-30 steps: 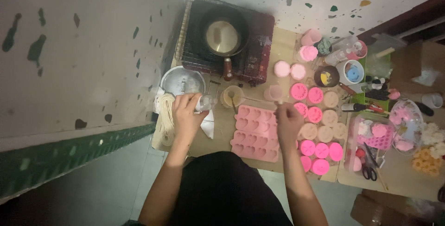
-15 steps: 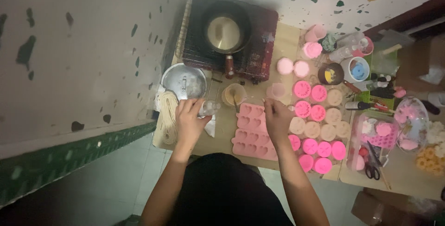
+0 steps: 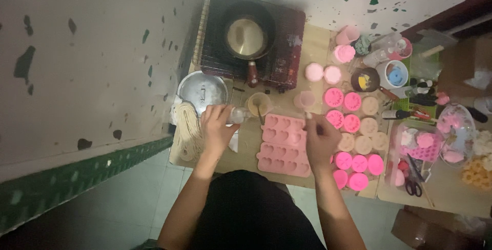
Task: The recorder prepares candle wicks and mixes fragrance oils into a wax container at a workstation.
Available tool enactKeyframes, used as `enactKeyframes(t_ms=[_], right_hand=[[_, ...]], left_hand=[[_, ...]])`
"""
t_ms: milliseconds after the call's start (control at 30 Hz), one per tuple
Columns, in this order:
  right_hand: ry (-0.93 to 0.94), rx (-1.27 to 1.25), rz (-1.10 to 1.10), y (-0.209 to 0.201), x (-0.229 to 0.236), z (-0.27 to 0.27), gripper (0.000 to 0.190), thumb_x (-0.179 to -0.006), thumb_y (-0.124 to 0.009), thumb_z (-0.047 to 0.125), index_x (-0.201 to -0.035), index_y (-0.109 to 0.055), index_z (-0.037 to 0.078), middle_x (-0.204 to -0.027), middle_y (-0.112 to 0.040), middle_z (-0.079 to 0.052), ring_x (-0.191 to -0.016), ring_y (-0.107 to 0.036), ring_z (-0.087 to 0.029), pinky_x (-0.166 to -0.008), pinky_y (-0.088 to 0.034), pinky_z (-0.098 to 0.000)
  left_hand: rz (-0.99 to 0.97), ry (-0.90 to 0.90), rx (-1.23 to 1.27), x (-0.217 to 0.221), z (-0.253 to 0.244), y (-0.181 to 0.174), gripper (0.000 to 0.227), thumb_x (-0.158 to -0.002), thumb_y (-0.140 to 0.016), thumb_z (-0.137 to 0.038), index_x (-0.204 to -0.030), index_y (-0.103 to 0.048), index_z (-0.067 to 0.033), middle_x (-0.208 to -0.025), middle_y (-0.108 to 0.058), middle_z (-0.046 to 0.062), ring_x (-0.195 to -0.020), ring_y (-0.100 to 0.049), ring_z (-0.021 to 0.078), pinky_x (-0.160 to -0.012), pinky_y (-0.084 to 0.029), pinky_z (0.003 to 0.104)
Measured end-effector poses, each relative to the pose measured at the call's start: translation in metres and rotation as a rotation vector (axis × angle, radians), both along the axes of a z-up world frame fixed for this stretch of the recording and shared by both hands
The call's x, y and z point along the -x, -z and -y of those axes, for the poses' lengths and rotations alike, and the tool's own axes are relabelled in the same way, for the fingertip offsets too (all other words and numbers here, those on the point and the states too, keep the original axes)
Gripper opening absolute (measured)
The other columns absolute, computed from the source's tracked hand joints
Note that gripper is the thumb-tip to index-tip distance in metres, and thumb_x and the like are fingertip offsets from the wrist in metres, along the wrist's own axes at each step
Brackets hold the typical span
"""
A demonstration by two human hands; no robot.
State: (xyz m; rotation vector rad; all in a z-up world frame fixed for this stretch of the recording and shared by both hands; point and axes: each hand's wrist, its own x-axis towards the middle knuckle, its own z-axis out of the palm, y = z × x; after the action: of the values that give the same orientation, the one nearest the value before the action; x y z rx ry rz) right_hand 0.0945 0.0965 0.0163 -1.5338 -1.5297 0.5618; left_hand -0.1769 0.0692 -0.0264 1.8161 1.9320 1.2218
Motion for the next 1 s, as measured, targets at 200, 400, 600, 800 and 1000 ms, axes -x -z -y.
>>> enactKeyframes(t_ms=[200, 400, 600, 800, 1000], right_hand=[[-0.005, 0.059, -0.306, -0.035, -0.003, 0.025, 0.015, -0.102, -0.066, 0.010, -0.099, -0.073, -0.003, -0.084, -0.070, 0.001, -0.070, -0.061, -0.006, -0.066, -0.051, -0.0218], [-0.081, 0.046, -0.051, -0.057, 0.017, 0.025, 0.015, -0.100, -0.072, 0.011, -0.091, -0.073, -0.001, -0.074, -0.068, -0.003, -0.066, -0.060, -0.008, -0.062, -0.048, -0.0242], [-0.216, -0.002, 0.219, -0.073, 0.045, 0.017, 0.011, -0.093, -0.075, 0.013, -0.096, -0.077, 0.003, -0.071, -0.068, -0.009, -0.060, -0.064, -0.015, -0.056, -0.047, -0.0279], [-0.267, 0.045, 0.195, -0.081, 0.056, 0.013, 0.013, -0.093, -0.076, 0.016, -0.098, -0.077, 0.004, -0.083, -0.075, -0.008, -0.065, -0.068, -0.012, -0.060, -0.053, -0.0258], [-0.253, 0.053, 0.181, -0.065, 0.051, 0.010, 0.014, -0.091, -0.077, 0.016, -0.098, -0.078, 0.004, -0.081, -0.075, -0.007, -0.061, -0.065, -0.011, -0.057, -0.051, -0.0255]], left_hand=[[0.003, 0.038, -0.010, -0.007, -0.004, 0.001, 0.062, -0.054, -0.091, -0.013, -0.113, -0.073, -0.0091, -0.109, -0.066, 0.004, -0.105, -0.060, 0.0269, -0.089, -0.045, 0.041], [-0.086, 0.081, -0.012, -0.015, -0.003, -0.004, 0.062, -0.059, -0.090, -0.017, -0.118, -0.071, -0.0103, -0.112, -0.065, 0.005, -0.107, -0.059, 0.0269, -0.090, -0.044, 0.043], [-0.117, 0.132, -0.077, -0.020, -0.002, -0.016, 0.061, -0.062, -0.089, -0.019, -0.118, -0.069, -0.0104, -0.113, -0.064, 0.003, -0.109, -0.059, 0.0277, -0.092, -0.044, 0.045], [-0.093, 0.125, -0.112, -0.022, -0.002, -0.020, 0.058, -0.061, -0.089, -0.019, -0.114, -0.068, -0.0109, -0.112, -0.064, 0.003, -0.107, -0.060, 0.0278, -0.091, -0.044, 0.045], [-0.082, 0.115, -0.115, -0.021, -0.004, -0.025, 0.058, -0.061, -0.089, -0.018, -0.115, -0.069, -0.0114, -0.110, -0.064, 0.002, -0.106, -0.061, 0.0268, -0.091, -0.045, 0.044]])
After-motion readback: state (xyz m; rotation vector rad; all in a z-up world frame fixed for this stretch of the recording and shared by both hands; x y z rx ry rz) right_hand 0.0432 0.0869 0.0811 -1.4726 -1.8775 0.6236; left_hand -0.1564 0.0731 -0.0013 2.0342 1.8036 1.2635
